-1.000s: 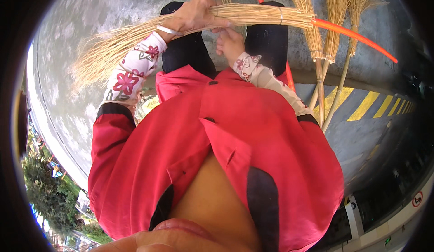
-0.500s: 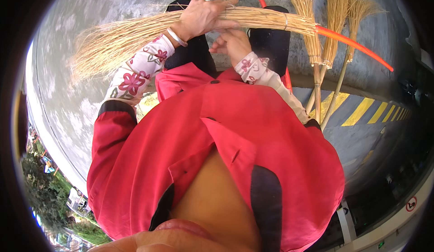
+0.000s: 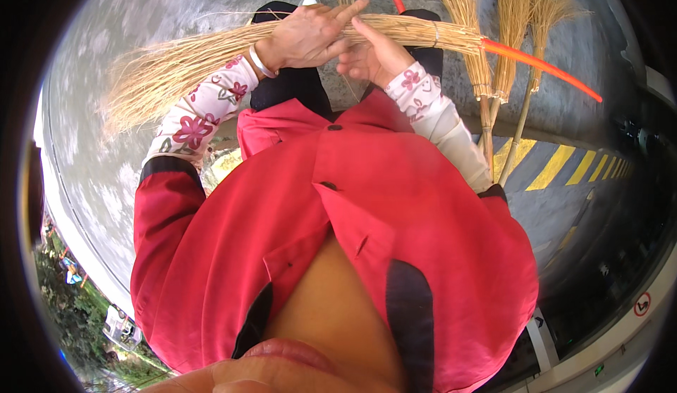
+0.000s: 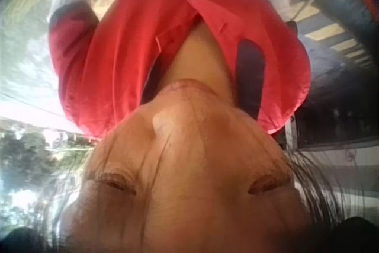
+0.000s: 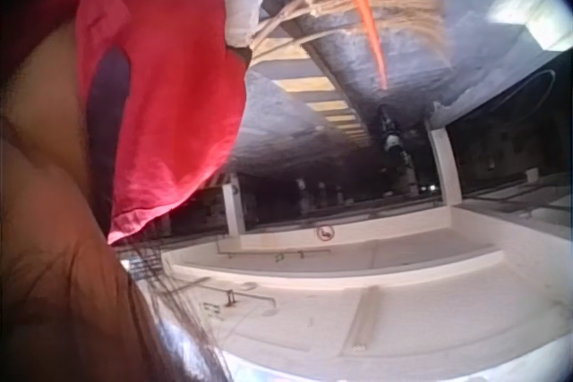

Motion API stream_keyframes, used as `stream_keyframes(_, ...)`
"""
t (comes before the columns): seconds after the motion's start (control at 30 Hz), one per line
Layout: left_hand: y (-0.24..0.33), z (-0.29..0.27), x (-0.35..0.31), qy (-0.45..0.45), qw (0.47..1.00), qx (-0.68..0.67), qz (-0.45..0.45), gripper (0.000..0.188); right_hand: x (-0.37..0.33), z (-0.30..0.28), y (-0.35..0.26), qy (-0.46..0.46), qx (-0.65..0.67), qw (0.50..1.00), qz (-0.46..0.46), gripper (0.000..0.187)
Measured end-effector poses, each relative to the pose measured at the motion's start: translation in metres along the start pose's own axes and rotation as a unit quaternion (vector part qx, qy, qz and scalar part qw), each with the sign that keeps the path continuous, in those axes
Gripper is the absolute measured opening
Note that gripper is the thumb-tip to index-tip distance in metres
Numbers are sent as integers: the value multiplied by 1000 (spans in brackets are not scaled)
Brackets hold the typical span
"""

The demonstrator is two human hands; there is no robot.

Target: The person sits on the ground and assembles a straw broom by wrapping wire around the bundle and securing it with pliers. They repeatedly tighten and trim the wire, then attach an orange handle to the finished broom.

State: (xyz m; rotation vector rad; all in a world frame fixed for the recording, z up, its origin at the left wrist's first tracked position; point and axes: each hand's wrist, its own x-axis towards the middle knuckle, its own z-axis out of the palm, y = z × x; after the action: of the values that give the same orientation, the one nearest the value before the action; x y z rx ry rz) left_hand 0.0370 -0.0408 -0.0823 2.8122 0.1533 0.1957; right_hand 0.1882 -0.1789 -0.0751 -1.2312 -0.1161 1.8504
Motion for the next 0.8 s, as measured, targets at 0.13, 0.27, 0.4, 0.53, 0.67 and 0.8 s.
stream_keyframes(0.13, 4, 2, 4, 5, 1000, 10, 25, 107, 4, -9, -8, 26, -45, 998, 42, 57)
stream_keyframes(0.27, 10, 9, 3, 11, 985, 170, -23, 107, 8, -2, -17, 17, -111, 991, 76, 64)
stream_keyframes(0.4, 13, 14, -1, 39, 976, 203, -72, 98, 5, 11, -28, 17, -200, 976, 82, 68)
stream_keyframes(0.53, 7, 12, -1, 62, 980, 180, -57, 91, -19, 6, -32, 26, -252, 967, -6, 73)
stream_keyframes(0.67, 7, 11, 1, 61, 981, 177, -44, 85, -26, -4, -20, 121, -553, 713, -413, 36)
stream_keyframes(0.8, 8, 12, 2, 50, 985, 157, -42, 80, -4, -10, -20, 98, -645, 592, -472, 30)
